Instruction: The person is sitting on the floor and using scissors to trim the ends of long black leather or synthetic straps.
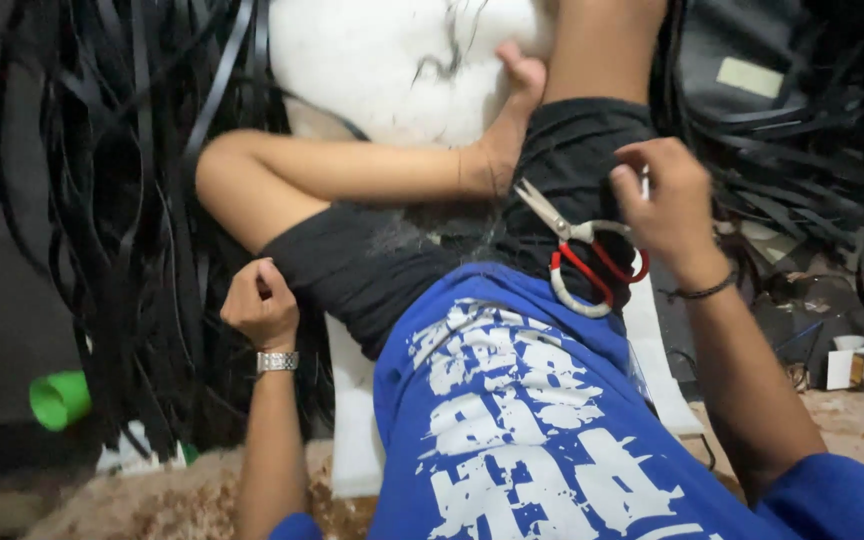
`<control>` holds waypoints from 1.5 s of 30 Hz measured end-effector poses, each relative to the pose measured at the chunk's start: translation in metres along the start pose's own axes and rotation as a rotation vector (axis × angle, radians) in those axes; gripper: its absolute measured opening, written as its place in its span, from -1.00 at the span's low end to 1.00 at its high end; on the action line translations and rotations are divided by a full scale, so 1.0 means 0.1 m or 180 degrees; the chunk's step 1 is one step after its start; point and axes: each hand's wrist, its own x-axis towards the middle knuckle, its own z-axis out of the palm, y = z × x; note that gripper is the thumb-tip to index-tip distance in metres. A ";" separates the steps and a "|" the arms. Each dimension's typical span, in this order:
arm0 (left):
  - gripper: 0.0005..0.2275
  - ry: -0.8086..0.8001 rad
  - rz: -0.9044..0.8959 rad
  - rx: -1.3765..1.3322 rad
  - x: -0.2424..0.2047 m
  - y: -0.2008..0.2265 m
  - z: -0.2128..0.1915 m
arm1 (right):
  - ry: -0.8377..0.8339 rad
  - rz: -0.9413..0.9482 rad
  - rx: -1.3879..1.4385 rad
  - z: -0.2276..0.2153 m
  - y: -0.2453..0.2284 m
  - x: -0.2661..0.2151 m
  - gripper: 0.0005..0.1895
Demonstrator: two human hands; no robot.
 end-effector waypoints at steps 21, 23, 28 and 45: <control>-0.76 -0.3276 -0.1749 -0.2415 0.66 1.75 1.41 | -0.0537 0.2402 -0.0956 0.29 1.48 -0.12 -0.67; -0.78 -0.3185 -0.1799 -0.2431 0.63 1.75 1.46 | -0.0456 0.2385 -0.1008 0.29 1.45 -0.10 -0.70; -0.81 -0.3185 -0.2020 -0.2443 0.65 1.75 1.45 | -0.0343 0.2456 -0.0907 0.29 1.42 -0.07 -0.71; -0.83 -0.3596 -0.0807 -0.3092 1.48 3.27 0.56 | 0.0969 0.2284 0.4612 0.00 -0.39 0.15 -0.80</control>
